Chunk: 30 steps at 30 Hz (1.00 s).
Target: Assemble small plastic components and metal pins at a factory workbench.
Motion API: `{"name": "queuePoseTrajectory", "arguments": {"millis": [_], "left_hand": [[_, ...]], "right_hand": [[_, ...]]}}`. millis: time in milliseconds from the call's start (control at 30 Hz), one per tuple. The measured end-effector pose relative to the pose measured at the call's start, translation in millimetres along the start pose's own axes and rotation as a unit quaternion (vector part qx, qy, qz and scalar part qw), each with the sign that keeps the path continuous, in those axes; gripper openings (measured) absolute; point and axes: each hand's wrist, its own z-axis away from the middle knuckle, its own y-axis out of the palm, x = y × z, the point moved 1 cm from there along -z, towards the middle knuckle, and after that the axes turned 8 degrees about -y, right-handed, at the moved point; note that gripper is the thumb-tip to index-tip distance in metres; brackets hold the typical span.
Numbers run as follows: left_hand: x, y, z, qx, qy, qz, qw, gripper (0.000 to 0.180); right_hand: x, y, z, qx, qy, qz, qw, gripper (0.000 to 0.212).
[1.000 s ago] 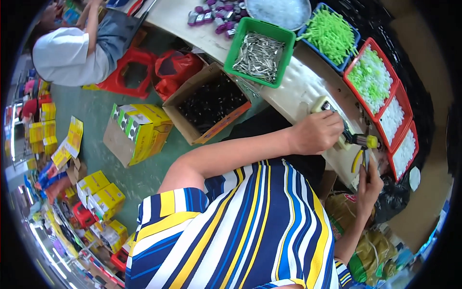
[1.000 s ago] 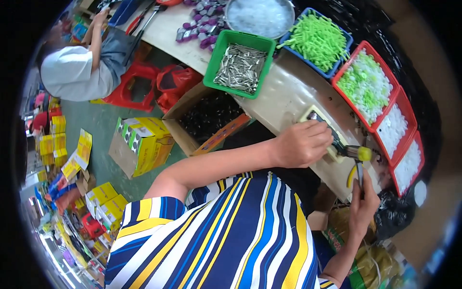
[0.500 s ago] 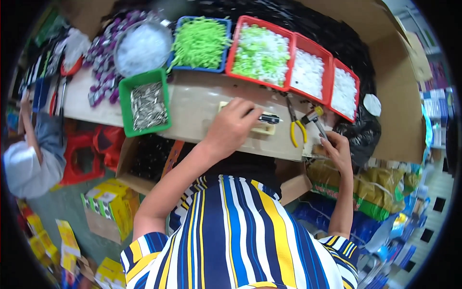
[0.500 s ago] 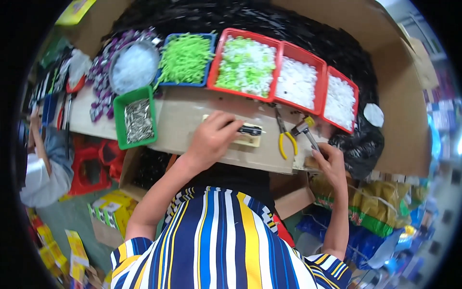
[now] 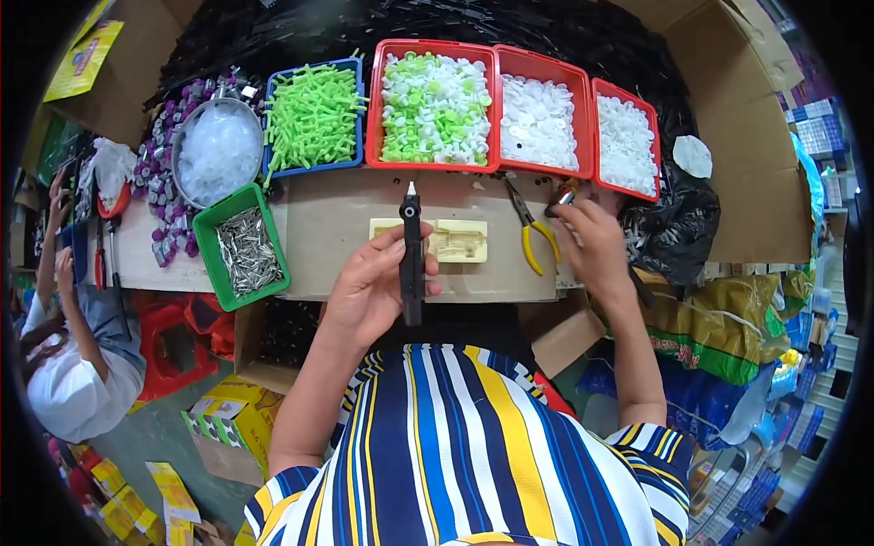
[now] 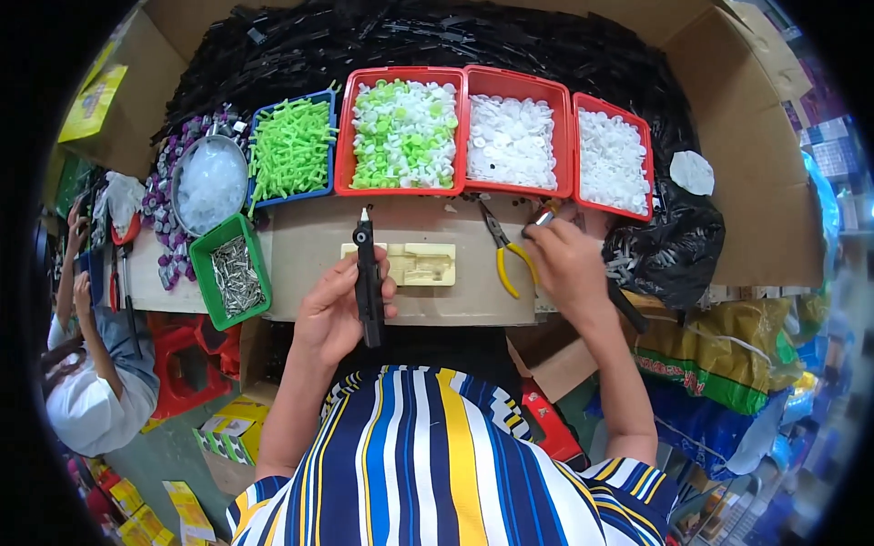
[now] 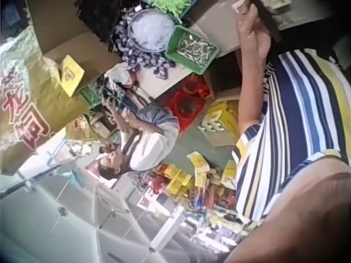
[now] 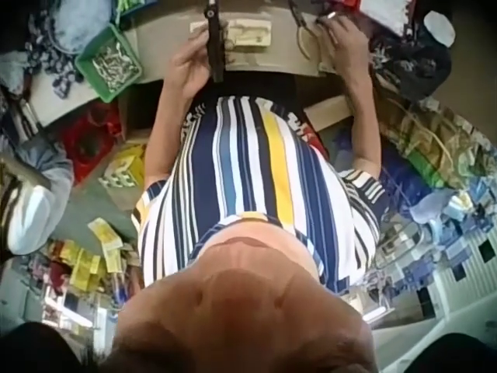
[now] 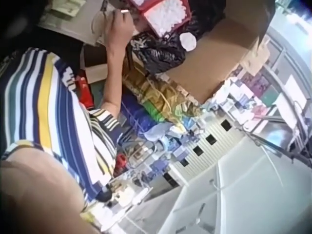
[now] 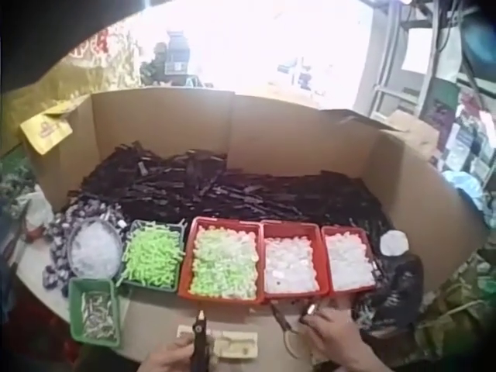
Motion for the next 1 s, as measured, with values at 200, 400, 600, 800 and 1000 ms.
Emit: {"name": "queuePoseTrajectory", "arguments": {"millis": [200,400,600,800,1000], "left_hand": [[6,-14,5,0.043,-0.004,0.043,0.998,0.032],[3,-12,6,0.045,-0.011,0.029,0.999,0.026],[6,-10,0,0.070,-0.024,0.039,0.996,0.029],[8,-4,-2,0.090,-0.033,0.054,0.994,0.031],[-13,3,3,-0.062,-0.021,-0.144,0.987,0.033]], "right_hand": [[2,37,-24,0.077,0.031,0.140,0.987,0.014],[-8,43,-25,0.105,0.042,0.198,0.974,0.003],[-16,41,-29,0.086,0.078,0.114,0.987,0.006],[-20,40,-32,0.122,0.090,0.107,0.983,0.010],[-20,41,-35,0.188,0.085,0.142,0.968,0.011]]}}
